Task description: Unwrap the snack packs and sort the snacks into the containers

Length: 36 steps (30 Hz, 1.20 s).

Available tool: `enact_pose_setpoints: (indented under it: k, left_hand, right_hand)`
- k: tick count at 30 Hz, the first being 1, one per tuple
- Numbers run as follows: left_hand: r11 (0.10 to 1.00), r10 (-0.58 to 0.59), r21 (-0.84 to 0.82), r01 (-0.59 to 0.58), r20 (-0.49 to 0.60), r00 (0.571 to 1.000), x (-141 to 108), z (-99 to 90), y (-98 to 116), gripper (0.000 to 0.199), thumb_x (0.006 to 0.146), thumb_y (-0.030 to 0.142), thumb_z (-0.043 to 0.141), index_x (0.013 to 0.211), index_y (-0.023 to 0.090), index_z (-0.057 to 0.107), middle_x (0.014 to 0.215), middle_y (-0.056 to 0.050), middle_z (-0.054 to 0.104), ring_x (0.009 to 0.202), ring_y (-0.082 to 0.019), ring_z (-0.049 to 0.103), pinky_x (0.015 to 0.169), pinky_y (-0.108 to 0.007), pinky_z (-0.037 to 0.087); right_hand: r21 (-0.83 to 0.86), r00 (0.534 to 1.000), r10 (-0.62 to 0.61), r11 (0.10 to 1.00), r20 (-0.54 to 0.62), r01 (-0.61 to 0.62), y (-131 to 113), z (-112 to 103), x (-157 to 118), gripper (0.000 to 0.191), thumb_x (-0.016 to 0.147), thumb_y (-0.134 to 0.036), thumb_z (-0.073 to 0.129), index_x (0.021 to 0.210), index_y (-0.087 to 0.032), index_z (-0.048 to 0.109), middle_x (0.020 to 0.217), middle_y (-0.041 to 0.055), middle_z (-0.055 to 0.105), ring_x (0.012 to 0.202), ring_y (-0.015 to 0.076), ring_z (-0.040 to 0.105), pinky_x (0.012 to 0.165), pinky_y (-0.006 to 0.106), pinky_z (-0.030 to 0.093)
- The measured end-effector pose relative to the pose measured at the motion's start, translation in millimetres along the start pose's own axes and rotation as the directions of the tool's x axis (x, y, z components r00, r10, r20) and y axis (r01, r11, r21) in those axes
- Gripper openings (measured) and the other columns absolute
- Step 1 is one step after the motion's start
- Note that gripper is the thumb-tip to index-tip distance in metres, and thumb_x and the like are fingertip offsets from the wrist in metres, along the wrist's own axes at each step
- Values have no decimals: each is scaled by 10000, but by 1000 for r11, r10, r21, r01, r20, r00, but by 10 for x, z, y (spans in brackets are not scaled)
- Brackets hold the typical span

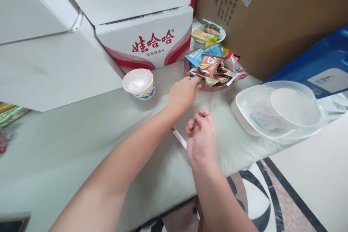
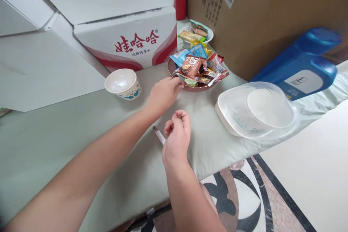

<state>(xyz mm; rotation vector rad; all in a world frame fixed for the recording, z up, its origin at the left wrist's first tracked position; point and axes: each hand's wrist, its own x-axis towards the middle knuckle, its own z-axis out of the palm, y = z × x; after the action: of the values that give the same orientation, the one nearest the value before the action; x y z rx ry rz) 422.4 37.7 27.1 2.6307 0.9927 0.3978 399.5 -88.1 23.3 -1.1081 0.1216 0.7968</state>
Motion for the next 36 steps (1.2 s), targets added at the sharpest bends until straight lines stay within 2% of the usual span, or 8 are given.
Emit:
enact_pose_setpoints:
  k: [4,9,15,21,24,27,30,36]
  left_hand:
    - [999,24,35,-24,2,1000,222,73,64,264,1041,327,501,1145,242,727,1073,-126,770,957,-300,725,745,-360,464]
    - [999,43,9,-43,-12,999,435,206,164,285,1043,316,493,1166,215,730,1104,-145,770,997,-305,721,765,-361,456]
    - [995,95,-25,-95,-27,995,577,315,300,298,1048,287,465,1162,206,728,1131,-130,755,1050,-282,699,827,-351,460]
    - [992,46,-117,-49,-29,999,792,422,496,316,1041,273,462,1141,175,745,1089,-158,756,1045,-328,707,846,-393,474]
    - [987,39,-159,-38,0,999,885,482,569,349,1030,202,417,1240,161,692,1125,-163,752,1091,-325,705,880,-398,483]
    - [964,48,-261,-45,7,999,947,548,603,435,975,121,419,1390,152,544,1170,-147,743,1113,-289,703,919,-388,494]
    - [935,-5,-356,14,25,1000,1010,604,634,454,944,128,463,1398,138,479,1262,-156,702,1166,-271,687,979,-390,502]
    - [879,-195,-421,223,108,975,1112,587,664,437,941,168,556,1364,72,501,1456,-240,573,1410,-321,549,1143,-409,432]
  right_hand:
    - [61,999,-3,998,-36,5,-56,-28,47,330,635,-294,621,905,-252,435,715,-82,420,538,76,373,524,249,286]
    - [237,995,-4,971,-96,27,-110,-65,124,289,671,-363,567,912,-241,463,812,-36,453,677,112,514,625,267,406]
    - [256,991,29,967,-134,6,-150,-85,150,272,692,-382,538,907,-247,441,829,-23,434,697,133,506,640,280,399]
    - [265,987,11,964,-162,32,-213,-112,119,239,692,-344,521,889,-244,432,811,-23,414,677,132,476,645,281,386]
    - [299,987,18,954,-161,32,-235,-127,114,222,700,-319,534,884,-235,444,807,-27,415,668,117,465,646,265,380]
    - [312,986,13,949,-165,39,-252,-137,124,213,708,-314,540,883,-234,448,808,-27,419,667,114,466,641,263,380]
    - [304,985,2,951,-171,51,-271,-139,136,208,717,-322,533,887,-239,448,807,-25,419,665,121,463,638,271,389]
    - [325,991,27,945,-130,17,-253,-132,135,238,690,-319,556,889,-238,454,770,-41,431,643,107,464,630,261,392]
